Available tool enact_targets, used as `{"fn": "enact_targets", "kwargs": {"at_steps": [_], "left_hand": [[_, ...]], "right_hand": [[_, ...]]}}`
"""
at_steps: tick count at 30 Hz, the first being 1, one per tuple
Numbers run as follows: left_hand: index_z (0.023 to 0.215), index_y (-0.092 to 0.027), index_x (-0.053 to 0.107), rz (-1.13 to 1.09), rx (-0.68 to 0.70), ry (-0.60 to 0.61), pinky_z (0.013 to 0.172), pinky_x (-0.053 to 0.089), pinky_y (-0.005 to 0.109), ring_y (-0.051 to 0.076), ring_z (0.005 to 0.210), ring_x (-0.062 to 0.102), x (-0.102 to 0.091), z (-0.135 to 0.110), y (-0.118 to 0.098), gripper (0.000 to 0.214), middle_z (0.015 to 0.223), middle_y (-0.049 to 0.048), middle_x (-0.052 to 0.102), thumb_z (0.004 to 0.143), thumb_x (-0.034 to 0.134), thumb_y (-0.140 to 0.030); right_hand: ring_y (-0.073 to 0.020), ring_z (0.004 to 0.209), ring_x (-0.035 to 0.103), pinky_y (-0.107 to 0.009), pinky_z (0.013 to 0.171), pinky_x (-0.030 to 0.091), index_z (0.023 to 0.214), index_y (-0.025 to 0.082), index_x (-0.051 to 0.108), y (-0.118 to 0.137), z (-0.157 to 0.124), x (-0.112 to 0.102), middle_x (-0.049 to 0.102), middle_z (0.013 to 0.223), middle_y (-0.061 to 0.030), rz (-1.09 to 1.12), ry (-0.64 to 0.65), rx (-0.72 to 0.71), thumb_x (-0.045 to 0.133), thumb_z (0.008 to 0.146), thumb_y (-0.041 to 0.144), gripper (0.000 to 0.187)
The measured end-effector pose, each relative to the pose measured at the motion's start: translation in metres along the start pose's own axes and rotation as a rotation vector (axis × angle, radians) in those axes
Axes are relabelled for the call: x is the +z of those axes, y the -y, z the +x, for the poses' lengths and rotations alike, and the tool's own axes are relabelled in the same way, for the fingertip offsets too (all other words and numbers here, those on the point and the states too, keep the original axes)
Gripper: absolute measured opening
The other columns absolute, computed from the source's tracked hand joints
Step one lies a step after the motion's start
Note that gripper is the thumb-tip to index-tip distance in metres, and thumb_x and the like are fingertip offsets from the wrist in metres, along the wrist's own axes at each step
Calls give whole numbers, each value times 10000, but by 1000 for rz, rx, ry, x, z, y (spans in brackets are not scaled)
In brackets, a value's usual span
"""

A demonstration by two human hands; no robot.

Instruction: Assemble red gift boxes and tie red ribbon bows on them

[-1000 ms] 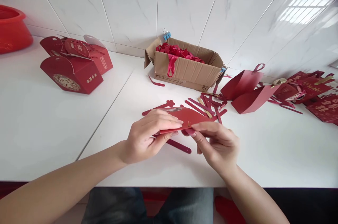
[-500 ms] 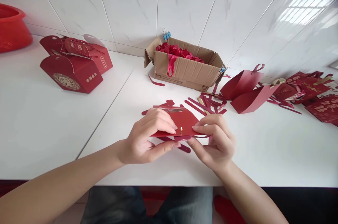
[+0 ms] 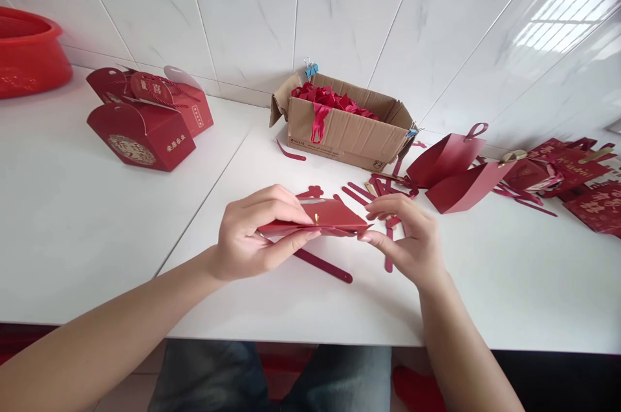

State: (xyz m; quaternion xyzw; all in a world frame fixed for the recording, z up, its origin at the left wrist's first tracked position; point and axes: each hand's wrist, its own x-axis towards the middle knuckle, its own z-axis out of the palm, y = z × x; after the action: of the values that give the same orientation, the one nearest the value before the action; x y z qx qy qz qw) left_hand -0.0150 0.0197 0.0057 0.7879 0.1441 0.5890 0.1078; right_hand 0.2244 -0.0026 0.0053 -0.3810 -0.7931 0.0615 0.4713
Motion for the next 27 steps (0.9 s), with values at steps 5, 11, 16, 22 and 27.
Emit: {"fn": "enact_targets", "kwargs": {"at_steps": [5,11,16,22,27], "left_hand": [[836,-167,656,-5,-17,-23,607,582,279,141,667,643,2,-1,-1,204,717,22,673,700,744,-44],[815,-171,651,2,-26,-45,587,577,279,138,649,639,1,-1,-1,197,700,14,664,691,748,-53],[809,-170,647,7,-20,-53,576,574,282,136,638,632,2,-2,0,201,681,7,654,688,748,-46],[804,-165,648,-20,-40,-61,585,570,293,134,641,626,2,-3,-1,228,697,9,650,661,749,-19],[785,-172,639,-26,-56,-78,572,557,285,129,627,617,2,-2,-1,222,696,6,645,654,744,-27]], "right_hand": [[-119,653,625,-244,572,519,809,210,656,-8,-1,-12,701,755,2,110,259,145,734,795,273,101],[-126,687,649,-255,579,549,919,231,655,-9,-4,-29,666,780,-3,326,271,102,641,820,86,176],[-164,815,647,-298,685,571,1025,246,629,-12,-3,-35,654,887,-29,355,347,130,742,769,187,286],[-170,774,636,-330,698,548,953,216,633,-8,-2,-15,687,886,-35,65,503,183,722,796,293,197],[-120,656,621,-267,604,534,860,215,638,-8,-3,-18,671,770,0,233,404,151,627,818,89,134]]}}
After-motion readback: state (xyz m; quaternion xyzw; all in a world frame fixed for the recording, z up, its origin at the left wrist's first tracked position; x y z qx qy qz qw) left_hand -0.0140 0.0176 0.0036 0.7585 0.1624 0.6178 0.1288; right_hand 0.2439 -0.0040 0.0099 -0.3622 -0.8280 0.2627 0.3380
